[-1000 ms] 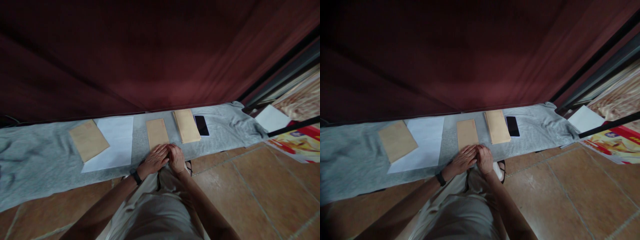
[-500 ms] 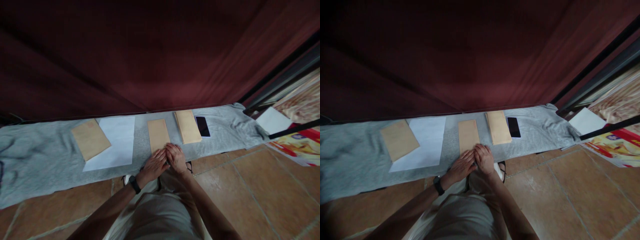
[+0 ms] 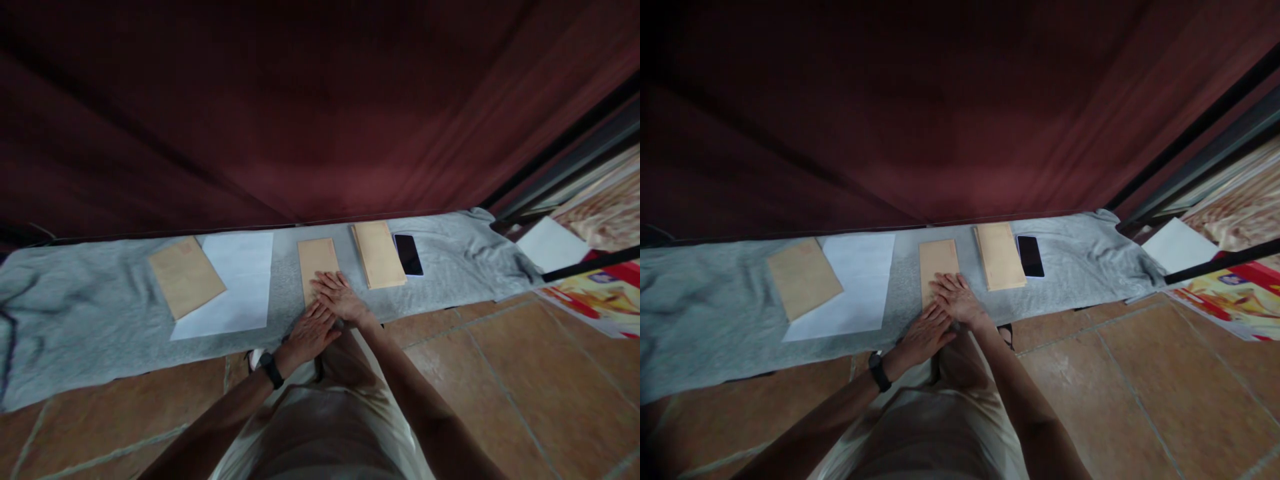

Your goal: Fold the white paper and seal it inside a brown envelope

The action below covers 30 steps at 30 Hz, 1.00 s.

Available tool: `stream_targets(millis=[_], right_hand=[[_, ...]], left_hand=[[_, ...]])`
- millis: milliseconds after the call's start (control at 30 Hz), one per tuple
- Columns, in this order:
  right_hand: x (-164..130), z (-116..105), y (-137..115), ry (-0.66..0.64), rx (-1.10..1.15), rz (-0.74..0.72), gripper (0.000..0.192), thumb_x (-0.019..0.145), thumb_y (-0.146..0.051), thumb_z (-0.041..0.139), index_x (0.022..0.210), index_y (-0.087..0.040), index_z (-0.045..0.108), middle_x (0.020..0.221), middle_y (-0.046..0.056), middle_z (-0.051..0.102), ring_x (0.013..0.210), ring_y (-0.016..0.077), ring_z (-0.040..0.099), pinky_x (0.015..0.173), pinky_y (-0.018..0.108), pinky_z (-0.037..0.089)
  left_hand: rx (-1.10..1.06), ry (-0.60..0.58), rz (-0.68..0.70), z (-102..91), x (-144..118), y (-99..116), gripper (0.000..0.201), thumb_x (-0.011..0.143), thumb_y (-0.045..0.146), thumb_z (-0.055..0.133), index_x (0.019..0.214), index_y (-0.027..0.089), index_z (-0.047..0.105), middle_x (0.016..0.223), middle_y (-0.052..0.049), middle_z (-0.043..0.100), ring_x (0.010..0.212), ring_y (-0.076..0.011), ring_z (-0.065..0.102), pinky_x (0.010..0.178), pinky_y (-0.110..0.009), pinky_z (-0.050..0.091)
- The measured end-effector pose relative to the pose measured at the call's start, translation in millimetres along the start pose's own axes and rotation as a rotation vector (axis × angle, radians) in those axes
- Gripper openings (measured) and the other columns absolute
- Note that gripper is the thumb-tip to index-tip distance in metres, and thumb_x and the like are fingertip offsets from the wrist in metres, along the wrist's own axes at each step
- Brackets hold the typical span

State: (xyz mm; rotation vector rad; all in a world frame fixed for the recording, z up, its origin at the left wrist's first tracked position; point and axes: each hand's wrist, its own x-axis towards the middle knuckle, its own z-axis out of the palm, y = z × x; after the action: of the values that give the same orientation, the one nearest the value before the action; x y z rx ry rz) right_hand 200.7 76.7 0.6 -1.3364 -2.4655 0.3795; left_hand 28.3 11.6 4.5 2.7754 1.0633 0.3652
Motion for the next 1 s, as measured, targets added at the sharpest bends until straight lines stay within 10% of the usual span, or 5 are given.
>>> stream_targets(millis=[1000], right_hand=[[89, 3, 33, 0.137, -0.116, 0.319, 0.053, 0.108, -0.036, 0.038, 0.156, -0.014, 0.042, 0.164, 0.016, 0.035, 0.153, 0.0303, 0.033, 0.125, 0.054, 0.024]], left_hand=[[0.061, -0.045, 0.008, -6.2, -11, 2, 0.062, 0.106, 0.050, 0.036, 0.162, 0.022, 0.030, 0.167, -0.006, 0.035, 0.155, -0.0214, 0.029, 0.127, -0.045, 0.020]])
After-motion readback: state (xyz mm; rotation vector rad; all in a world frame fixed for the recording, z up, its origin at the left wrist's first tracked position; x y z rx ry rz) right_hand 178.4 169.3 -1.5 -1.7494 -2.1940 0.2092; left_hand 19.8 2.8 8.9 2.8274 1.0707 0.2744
